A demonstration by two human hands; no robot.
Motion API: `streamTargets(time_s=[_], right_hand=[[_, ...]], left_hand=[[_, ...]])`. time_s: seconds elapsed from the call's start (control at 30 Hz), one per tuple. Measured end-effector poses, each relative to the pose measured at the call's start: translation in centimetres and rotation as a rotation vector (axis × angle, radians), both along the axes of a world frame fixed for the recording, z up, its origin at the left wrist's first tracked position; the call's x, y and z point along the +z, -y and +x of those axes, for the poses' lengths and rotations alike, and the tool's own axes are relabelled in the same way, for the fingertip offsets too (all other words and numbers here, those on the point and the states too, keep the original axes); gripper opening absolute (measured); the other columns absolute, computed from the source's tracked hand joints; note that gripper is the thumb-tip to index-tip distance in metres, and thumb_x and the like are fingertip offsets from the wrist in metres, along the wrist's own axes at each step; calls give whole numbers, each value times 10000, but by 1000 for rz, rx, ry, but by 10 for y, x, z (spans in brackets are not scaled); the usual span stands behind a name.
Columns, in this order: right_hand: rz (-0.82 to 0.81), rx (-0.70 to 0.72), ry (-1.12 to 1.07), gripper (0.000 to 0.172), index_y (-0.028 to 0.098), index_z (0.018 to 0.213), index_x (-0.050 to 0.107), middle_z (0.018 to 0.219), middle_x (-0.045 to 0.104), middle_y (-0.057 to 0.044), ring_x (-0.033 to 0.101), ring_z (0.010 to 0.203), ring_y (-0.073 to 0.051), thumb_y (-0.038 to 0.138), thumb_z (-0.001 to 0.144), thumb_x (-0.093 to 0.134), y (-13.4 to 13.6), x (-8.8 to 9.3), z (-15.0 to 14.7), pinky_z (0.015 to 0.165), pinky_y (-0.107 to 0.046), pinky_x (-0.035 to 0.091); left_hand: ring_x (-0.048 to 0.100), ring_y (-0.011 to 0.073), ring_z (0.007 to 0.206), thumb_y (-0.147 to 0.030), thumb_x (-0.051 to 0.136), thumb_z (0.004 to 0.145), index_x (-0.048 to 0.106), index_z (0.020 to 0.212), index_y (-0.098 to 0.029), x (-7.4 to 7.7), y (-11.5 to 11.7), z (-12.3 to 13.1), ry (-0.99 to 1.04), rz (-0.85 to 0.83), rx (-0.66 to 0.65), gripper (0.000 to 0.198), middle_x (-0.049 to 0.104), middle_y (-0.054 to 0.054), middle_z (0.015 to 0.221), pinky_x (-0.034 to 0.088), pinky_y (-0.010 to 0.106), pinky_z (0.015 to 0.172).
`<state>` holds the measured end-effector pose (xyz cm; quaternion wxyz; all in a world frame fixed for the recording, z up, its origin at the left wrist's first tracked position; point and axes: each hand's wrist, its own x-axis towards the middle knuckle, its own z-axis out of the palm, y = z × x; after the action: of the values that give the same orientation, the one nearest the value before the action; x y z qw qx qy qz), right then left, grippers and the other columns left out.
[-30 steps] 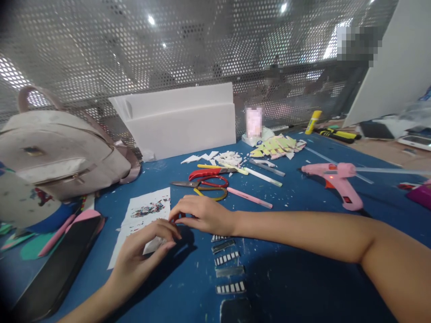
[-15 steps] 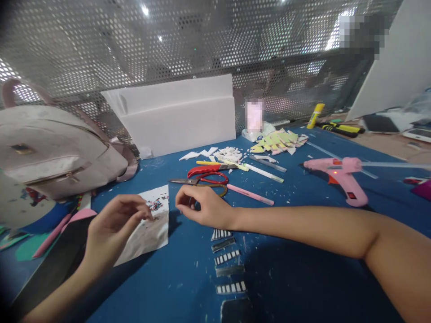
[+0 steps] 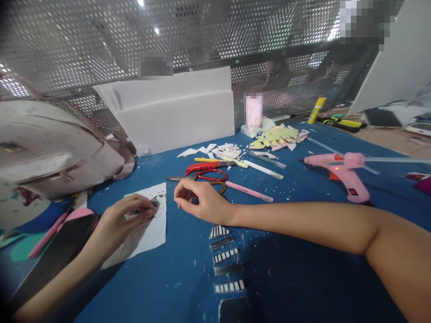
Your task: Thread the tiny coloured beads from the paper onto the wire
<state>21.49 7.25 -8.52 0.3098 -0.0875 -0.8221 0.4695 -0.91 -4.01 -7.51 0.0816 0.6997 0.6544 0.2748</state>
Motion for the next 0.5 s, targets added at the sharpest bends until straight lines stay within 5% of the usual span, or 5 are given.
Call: streamTargets(time_s=[0.5], right_hand=[[11,6,-1,62,192,901,521,835,581,-16,572,719,-118,234,919,479,-1,-1,1,677,-271,482]], left_hand=[[665,199,787,-250,604,810,700,774,-215,-1,2,-3,0,-56,-26,109,706,45,856,507,318,720]])
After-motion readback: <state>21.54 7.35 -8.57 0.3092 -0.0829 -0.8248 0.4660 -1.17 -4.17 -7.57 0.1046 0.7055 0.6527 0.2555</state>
